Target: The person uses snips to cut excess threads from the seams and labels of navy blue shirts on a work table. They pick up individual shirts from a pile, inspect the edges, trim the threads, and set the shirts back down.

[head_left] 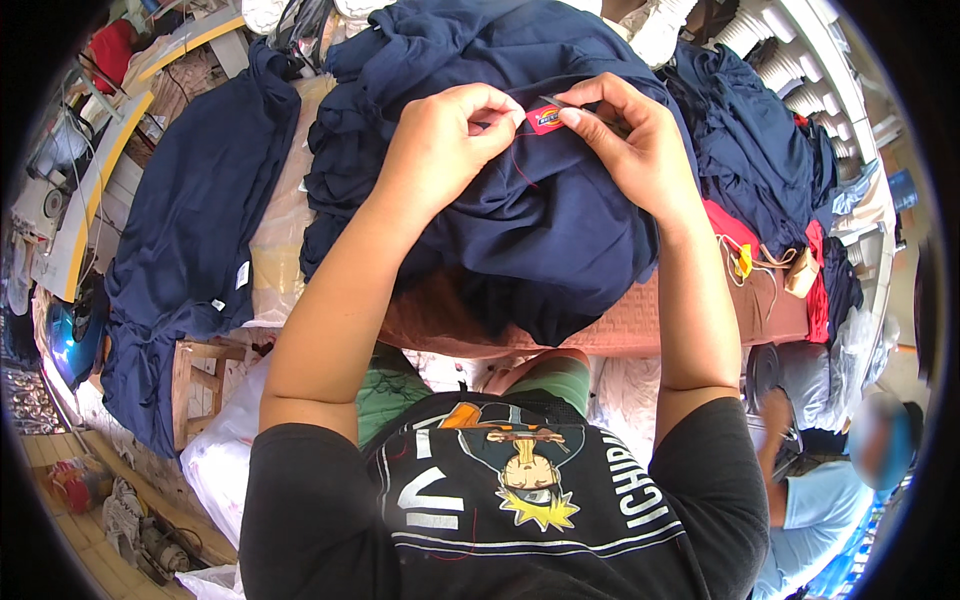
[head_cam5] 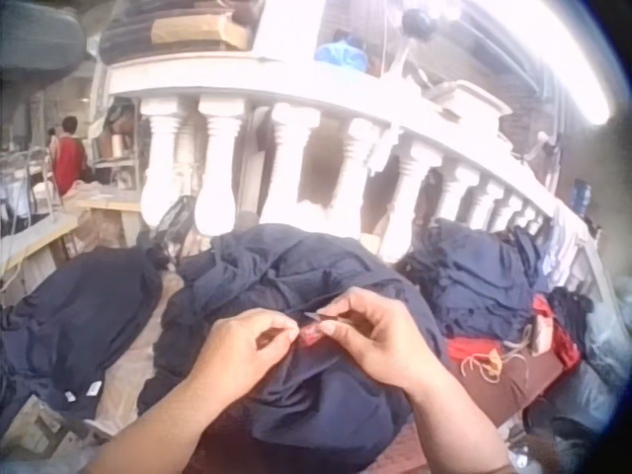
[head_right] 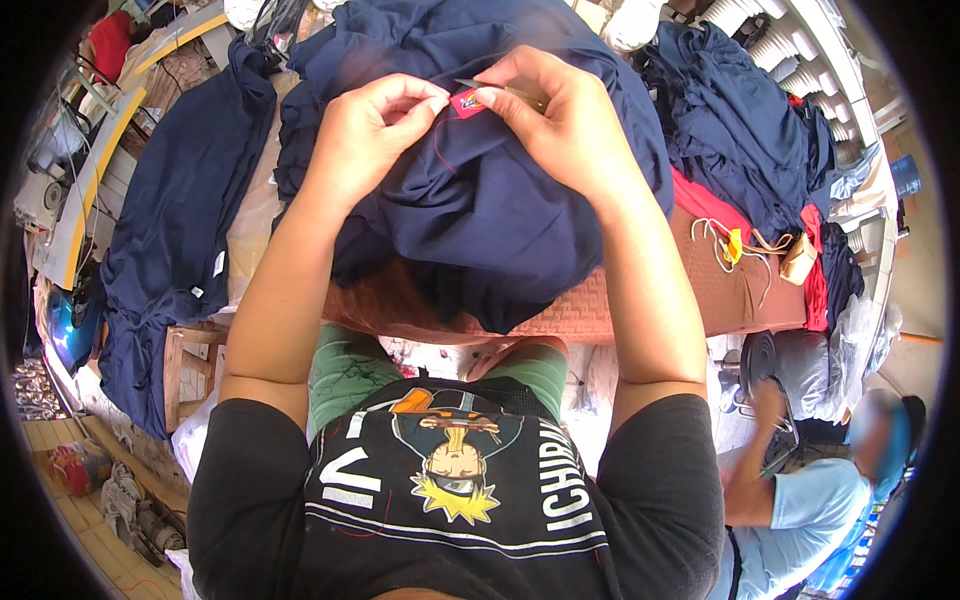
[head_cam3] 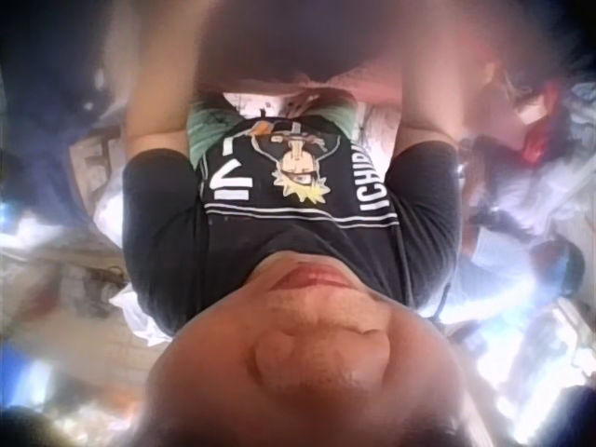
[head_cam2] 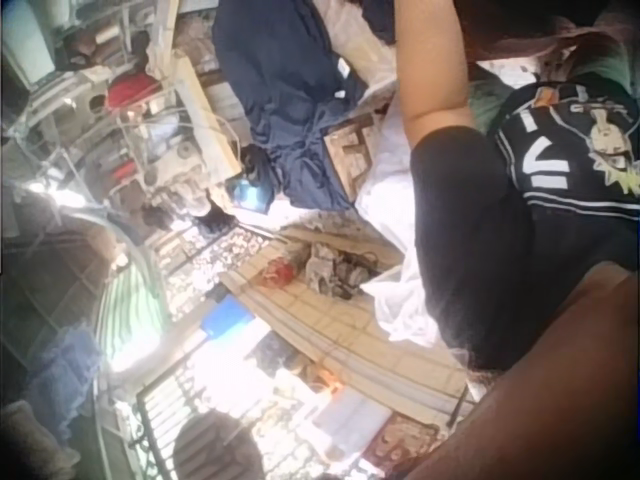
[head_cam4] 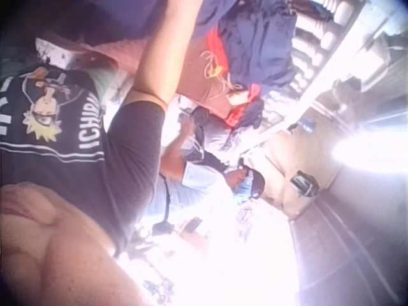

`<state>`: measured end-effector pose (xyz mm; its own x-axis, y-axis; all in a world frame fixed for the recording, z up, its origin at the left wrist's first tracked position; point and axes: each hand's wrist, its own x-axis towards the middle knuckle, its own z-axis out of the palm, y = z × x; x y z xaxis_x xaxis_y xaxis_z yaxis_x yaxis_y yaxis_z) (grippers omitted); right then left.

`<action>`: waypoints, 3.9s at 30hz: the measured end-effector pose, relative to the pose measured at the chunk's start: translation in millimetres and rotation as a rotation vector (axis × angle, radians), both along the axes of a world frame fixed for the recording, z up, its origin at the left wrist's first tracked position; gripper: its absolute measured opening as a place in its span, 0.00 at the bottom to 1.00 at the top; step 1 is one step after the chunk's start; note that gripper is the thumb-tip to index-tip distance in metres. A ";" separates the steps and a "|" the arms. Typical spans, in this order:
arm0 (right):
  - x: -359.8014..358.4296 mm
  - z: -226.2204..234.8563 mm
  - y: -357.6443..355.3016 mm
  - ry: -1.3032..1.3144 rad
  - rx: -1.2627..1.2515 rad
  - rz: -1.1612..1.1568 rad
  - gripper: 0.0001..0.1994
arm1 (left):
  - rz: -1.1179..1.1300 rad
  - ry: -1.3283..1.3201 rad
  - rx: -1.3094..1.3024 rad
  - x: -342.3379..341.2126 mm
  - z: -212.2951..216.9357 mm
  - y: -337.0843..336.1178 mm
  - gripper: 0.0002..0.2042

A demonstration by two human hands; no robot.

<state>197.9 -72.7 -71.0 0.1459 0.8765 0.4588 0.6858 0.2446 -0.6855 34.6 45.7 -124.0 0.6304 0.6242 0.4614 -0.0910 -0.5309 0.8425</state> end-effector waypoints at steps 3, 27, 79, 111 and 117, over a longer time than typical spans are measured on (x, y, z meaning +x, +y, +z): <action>0.7 -4.5 -0.2 -0.094 0.051 -0.002 0.08 | -0.081 -0.084 -0.089 -1.0 -4.0 4.4 0.06; -8.5 -0.4 -3.0 -0.343 0.118 -0.096 0.07 | 0.104 0.104 0.233 -9.3 -2.2 -13.5 0.08; 72.4 53.0 -141.3 -0.070 0.516 -0.504 0.14 | 0.559 -0.385 0.726 -59.9 86.9 25.6 0.07; 156.6 -9.7 40.6 -0.471 0.006 -0.726 0.13 | 0.058 -0.288 0.100 -111.5 89.6 -68.6 0.06; 223.2 -21.8 24.1 0.090 -0.242 -0.836 0.16 | 0.025 0.132 0.433 -63.9 53.9 -85.1 0.20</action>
